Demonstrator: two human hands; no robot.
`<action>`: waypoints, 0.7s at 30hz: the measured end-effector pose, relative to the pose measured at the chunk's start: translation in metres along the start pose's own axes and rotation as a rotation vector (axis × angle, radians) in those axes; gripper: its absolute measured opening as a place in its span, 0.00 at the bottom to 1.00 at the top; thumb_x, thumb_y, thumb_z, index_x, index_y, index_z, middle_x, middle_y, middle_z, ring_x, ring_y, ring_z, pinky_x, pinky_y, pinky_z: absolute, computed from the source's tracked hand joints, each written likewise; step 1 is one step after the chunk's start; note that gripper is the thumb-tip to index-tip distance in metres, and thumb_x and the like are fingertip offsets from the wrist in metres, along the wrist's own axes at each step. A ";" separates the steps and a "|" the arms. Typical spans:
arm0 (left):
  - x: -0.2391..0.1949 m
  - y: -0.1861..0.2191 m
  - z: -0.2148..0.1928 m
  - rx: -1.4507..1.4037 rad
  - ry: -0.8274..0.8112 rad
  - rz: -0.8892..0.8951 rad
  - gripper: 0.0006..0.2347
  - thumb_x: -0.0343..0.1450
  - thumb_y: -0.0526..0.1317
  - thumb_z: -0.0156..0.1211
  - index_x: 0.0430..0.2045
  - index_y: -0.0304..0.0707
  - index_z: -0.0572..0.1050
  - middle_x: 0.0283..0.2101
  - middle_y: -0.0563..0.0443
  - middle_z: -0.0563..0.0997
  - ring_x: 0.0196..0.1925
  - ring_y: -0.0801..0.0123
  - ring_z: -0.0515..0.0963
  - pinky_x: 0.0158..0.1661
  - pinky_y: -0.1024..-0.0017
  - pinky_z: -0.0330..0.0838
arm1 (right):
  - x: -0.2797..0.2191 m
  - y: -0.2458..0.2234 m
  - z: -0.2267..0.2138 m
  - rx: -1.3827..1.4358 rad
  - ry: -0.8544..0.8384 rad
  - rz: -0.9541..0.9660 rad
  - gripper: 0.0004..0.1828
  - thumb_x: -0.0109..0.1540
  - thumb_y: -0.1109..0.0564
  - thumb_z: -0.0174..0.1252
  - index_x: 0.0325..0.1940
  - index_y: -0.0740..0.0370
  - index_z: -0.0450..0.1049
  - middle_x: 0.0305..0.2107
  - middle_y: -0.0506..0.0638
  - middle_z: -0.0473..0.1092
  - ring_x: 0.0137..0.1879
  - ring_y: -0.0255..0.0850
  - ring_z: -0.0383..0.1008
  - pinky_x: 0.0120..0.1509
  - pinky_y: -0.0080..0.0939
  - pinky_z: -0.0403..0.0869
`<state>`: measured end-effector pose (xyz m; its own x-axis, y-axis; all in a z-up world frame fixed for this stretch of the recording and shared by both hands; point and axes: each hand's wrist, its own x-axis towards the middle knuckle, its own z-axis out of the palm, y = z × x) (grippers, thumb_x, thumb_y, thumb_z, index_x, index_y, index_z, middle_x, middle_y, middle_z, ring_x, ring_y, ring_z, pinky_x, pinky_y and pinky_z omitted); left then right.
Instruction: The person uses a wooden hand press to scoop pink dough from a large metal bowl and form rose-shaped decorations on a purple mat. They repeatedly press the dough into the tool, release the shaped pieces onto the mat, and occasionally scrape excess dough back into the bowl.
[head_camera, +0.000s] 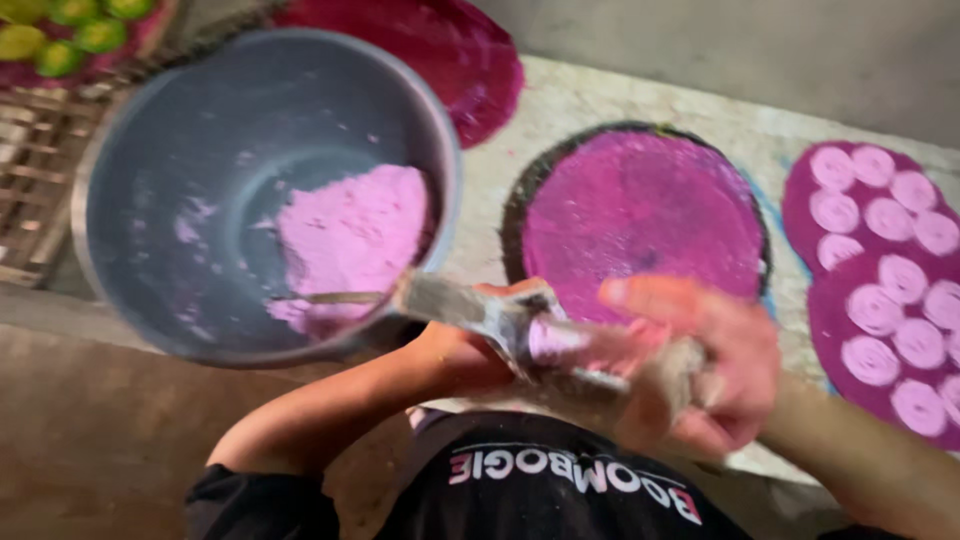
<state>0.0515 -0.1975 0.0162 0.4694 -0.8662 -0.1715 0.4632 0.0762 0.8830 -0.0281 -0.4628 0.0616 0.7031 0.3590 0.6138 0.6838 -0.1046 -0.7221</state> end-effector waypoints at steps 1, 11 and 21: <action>0.002 -0.007 0.012 0.213 0.024 0.034 0.12 0.67 0.38 0.74 0.40 0.39 0.77 0.40 0.51 0.83 0.42 0.70 0.83 0.44 0.69 0.78 | -0.010 -0.003 -0.005 -0.222 -0.041 -0.167 0.08 0.63 0.53 0.56 0.33 0.55 0.66 0.58 0.76 0.67 0.59 0.61 0.78 0.57 0.53 0.76; 0.096 -0.051 0.064 0.596 -0.154 0.274 0.12 0.67 0.37 0.71 0.43 0.42 0.78 0.40 0.53 0.82 0.44 0.72 0.83 0.46 0.68 0.78 | -0.093 -0.004 -0.041 -0.312 0.071 0.250 0.28 0.67 0.50 0.54 0.66 0.71 0.66 0.63 0.68 0.68 0.70 0.63 0.72 0.74 0.59 0.70; 0.176 0.007 -0.006 -0.109 -0.447 0.366 0.42 0.60 0.43 0.74 0.72 0.42 0.58 0.62 0.42 0.70 0.61 0.56 0.73 0.63 0.57 0.71 | -0.188 0.090 -0.158 0.891 -0.282 0.948 0.51 0.64 0.26 0.50 0.77 0.65 0.52 0.72 0.60 0.58 0.75 0.52 0.60 0.80 0.55 0.57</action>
<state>0.1420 -0.3465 -0.0105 0.2618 -0.8963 0.3578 0.4166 0.4394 0.7959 -0.0678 -0.6863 -0.0685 0.6952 0.6748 -0.2477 -0.4813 0.1810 -0.8577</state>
